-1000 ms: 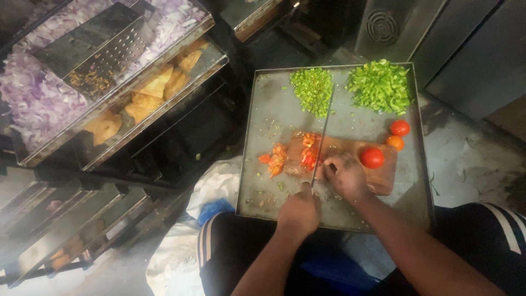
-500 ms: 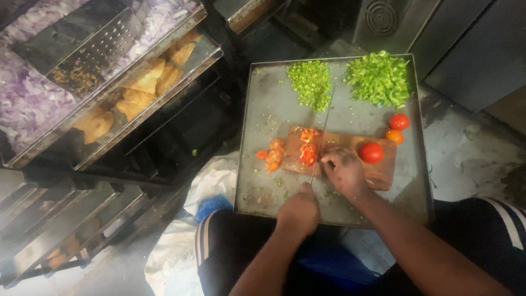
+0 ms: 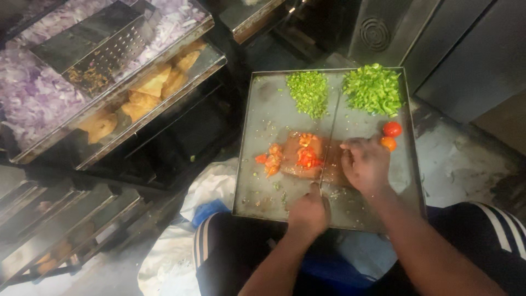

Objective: The person chops tomatoes on a wooden board with a large knife, then gathers the pieces together on a metal tray.

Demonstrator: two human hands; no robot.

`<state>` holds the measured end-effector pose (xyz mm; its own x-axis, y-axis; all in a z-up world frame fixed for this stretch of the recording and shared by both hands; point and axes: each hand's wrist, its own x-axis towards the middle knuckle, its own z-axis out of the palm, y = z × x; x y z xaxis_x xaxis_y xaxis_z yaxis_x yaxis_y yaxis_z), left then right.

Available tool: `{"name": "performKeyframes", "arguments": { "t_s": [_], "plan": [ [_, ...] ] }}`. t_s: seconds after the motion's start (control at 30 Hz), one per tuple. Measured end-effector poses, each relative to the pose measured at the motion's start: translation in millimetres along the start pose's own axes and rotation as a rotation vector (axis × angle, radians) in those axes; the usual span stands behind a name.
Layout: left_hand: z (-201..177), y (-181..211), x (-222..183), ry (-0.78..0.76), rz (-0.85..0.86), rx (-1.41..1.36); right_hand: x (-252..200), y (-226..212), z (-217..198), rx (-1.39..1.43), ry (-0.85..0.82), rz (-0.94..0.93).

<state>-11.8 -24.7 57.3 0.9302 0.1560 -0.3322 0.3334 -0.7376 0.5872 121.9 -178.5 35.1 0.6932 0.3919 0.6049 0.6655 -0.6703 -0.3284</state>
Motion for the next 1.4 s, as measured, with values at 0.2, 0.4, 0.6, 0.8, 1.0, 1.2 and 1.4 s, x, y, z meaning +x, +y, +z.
{"name": "performKeyframes", "arguments": {
  "t_s": [0.2,0.4,0.6,0.8,1.0,1.2,1.4],
  "plan": [
    [9,-11,5,0.023,-0.035,-0.030,-2,7,-13,-0.395,-0.401,0.245],
    [0,-41,3,0.172,-0.110,-0.073,-23,16,-1,-0.342,-0.436,0.245],
    [-15,-54,-5,0.206,-0.135,-0.093,-35,13,18,-0.231,-0.130,0.197],
    [-32,-63,-11,0.360,-0.135,-0.273,-35,9,11,-0.313,-0.205,0.131],
    [-11,-77,2,0.381,-0.019,-0.163,-30,5,-14,-0.067,-0.165,-0.097],
    [-5,-85,15,0.344,0.053,-0.061,-24,-5,-26,-0.061,-0.218,0.014],
    [-26,-68,0,0.268,-0.059,-0.162,-4,-14,-3,-0.151,-0.251,0.044]
  ]
}}
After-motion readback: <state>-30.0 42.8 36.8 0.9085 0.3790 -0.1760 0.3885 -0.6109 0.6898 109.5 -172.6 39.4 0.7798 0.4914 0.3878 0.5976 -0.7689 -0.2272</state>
